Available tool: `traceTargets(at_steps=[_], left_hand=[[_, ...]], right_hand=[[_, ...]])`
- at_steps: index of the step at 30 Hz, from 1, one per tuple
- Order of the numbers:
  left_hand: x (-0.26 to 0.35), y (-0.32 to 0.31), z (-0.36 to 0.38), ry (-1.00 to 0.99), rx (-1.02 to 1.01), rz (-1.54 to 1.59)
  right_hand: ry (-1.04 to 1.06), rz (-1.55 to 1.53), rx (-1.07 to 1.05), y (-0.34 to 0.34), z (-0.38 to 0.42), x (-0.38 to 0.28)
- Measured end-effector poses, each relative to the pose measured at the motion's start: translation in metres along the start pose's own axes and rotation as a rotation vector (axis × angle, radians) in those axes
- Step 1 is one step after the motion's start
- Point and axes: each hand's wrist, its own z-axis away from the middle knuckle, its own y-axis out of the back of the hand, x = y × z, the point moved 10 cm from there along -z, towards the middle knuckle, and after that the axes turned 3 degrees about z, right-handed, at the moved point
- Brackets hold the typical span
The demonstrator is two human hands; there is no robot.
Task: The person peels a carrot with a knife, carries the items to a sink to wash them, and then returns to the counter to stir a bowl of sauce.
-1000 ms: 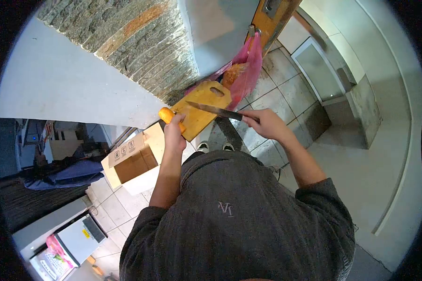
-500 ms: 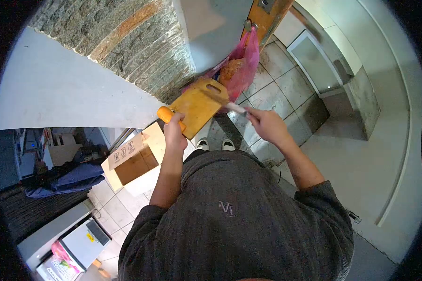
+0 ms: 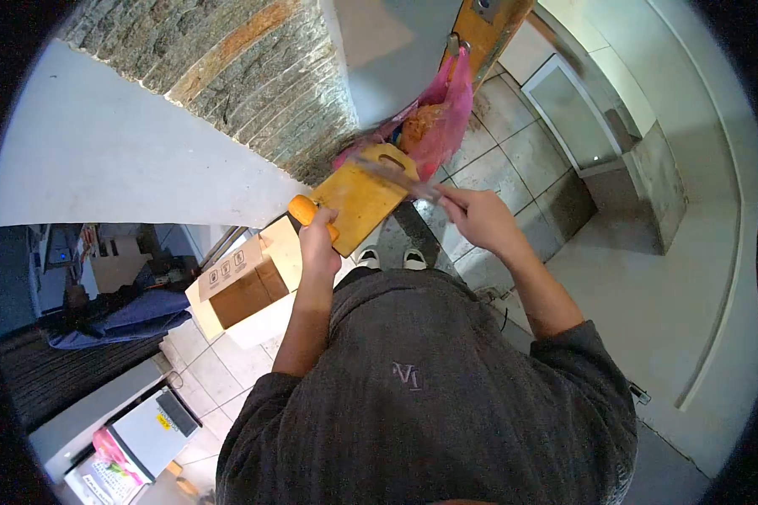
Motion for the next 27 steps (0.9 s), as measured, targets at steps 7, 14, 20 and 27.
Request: traceTargets(at_steps=[7, 14, 20, 27], left_hand=[[0.001, -0.018, 0.016, 0.059, -0.033, 0.048], [-0.004, -0.018, 0.010, 0.036, -0.146, 0.026], [0.019, -0.021, 0.031, 0.000, -0.110, -0.052], [0.038, -0.015, 0.021, -0.003, -0.232, -0.367]], right_hand=[[-0.172, 0.219, -0.005, 0.008, -0.015, 0.006], [-0.009, 0.110, 0.000, 0.001, -0.013, -0.002], [-0.261, 0.198, 0.069, 0.031, 0.004, 0.028], [-0.373, -0.638, -0.081, 0.007, 0.063, 0.095]])
